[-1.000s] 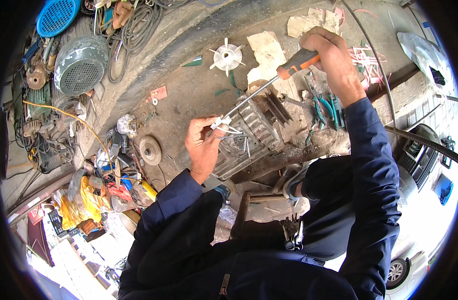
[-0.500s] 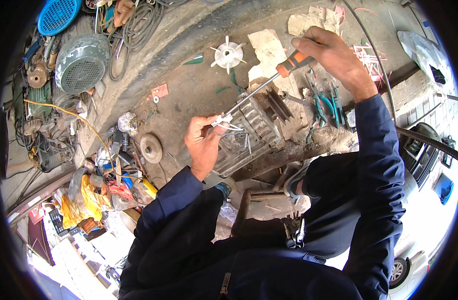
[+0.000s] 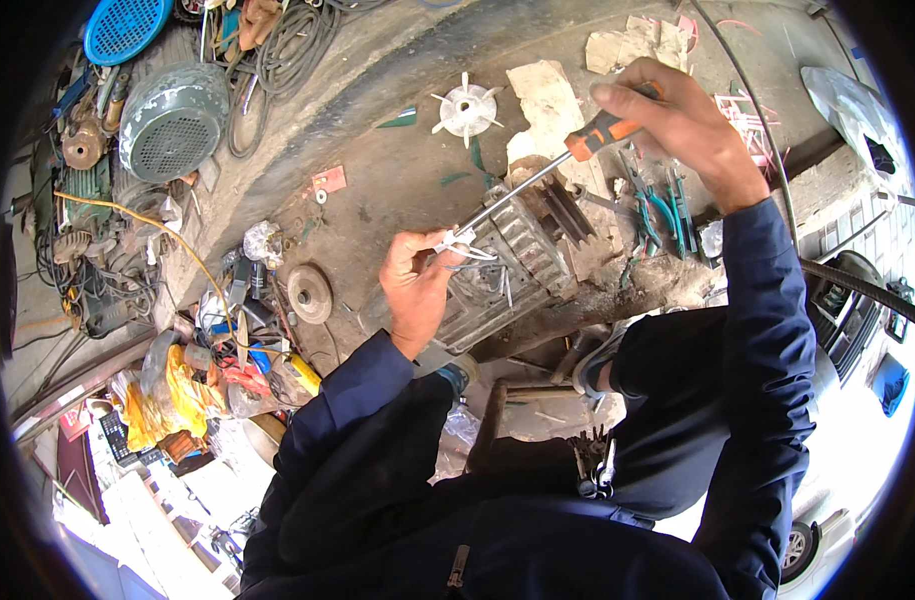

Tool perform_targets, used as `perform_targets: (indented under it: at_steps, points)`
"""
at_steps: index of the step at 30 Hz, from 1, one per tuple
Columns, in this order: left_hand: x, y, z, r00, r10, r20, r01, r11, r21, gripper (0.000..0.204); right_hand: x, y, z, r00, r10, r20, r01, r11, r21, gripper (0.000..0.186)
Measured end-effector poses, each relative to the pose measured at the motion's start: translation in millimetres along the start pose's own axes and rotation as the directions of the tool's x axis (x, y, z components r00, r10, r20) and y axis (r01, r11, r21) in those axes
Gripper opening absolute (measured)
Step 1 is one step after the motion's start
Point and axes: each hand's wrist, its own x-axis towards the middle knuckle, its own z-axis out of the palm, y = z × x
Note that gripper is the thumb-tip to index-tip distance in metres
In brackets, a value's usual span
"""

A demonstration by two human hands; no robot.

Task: The person is repairing an electric motor. They use a screwdriver to adjust components inside the motor's terminal box and connect wires.

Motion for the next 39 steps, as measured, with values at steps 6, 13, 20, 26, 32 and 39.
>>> perform_targets:
  at_steps: [6, 13, 20, 26, 32, 39]
  points:
    - [1.1, -0.9, 1.4, 1.000, -0.005, -0.019, 0.005, 1.000, -0.012, 0.022, 4.3, 2.1, 4.0, 0.998, -0.048, -0.047, 0.043, 0.993, -0.109, 0.038]
    - [-0.3, 2.7, 1.3, 1.000, 0.000, -0.010, 0.000, 1.000, 0.015, 0.020, -2.1, 9.0, 8.3, 0.976, -0.198, -0.088, 0.212, 0.957, 0.200, 0.045]
    - [1.4, -0.3, -0.1, 0.999, 0.034, 0.010, -0.034, 0.999, 0.019, 0.022, -7.4, -2.5, 0.8, 0.998, -0.050, -0.038, 0.045, 0.991, -0.124, 0.040]
    - [0.5, -3.0, -0.3, 1.000, 0.016, -0.003, -0.016, 1.000, 0.026, 0.023, -8.5, 7.1, 6.0, 0.970, -0.223, -0.102, 0.215, 0.973, -0.087, 0.040]
    - [0.7, -3.8, -0.9, 1.000, 0.028, 0.012, -0.028, 0.999, 0.035, 0.023, -14.5, 11.4, 3.9, 0.974, -0.222, -0.035, 0.223, 0.944, 0.244, 0.037]
    - [1.6, -3.4, 0.0, 0.999, 0.037, -0.014, -0.037, 0.999, -0.022, 0.020, -6.1, 14.3, 8.0, 0.987, -0.142, -0.082, 0.141, 0.990, -0.009, 0.037]
